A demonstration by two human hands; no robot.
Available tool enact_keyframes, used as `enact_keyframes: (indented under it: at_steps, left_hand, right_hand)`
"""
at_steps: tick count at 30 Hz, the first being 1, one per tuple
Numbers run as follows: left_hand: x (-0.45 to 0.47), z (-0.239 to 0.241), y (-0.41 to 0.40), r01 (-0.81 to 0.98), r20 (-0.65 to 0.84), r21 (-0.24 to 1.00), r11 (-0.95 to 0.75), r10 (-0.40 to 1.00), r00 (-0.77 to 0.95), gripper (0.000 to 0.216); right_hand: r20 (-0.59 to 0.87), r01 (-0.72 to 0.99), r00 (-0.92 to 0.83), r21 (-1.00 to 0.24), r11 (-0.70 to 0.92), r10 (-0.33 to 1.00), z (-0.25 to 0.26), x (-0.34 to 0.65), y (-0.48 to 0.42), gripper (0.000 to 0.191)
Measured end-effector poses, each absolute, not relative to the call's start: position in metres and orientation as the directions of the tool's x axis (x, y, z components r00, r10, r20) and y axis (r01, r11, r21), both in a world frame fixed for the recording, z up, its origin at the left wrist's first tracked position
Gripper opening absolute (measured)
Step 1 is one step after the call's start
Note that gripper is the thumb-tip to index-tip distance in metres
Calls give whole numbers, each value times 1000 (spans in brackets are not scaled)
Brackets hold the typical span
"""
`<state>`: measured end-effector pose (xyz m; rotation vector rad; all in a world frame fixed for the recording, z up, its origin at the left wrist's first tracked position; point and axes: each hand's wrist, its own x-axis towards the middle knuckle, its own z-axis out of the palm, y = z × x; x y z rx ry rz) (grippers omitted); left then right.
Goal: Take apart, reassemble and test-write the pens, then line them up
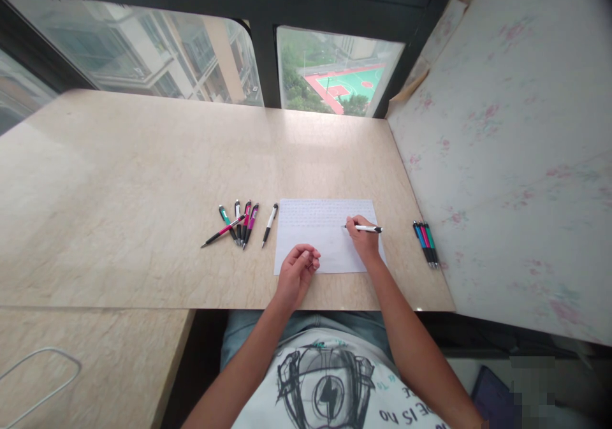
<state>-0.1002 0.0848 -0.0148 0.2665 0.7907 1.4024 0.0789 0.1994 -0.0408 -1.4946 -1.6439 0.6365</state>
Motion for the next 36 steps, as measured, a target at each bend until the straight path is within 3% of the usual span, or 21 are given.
enact_keyframes:
  at_steps: [36]
  left_hand:
    - [-101,-17,85,-767,-334,612,190,942,-34,15]
  right_hand:
    - [255,604,80,-781,156,964,-43,78,199,39]
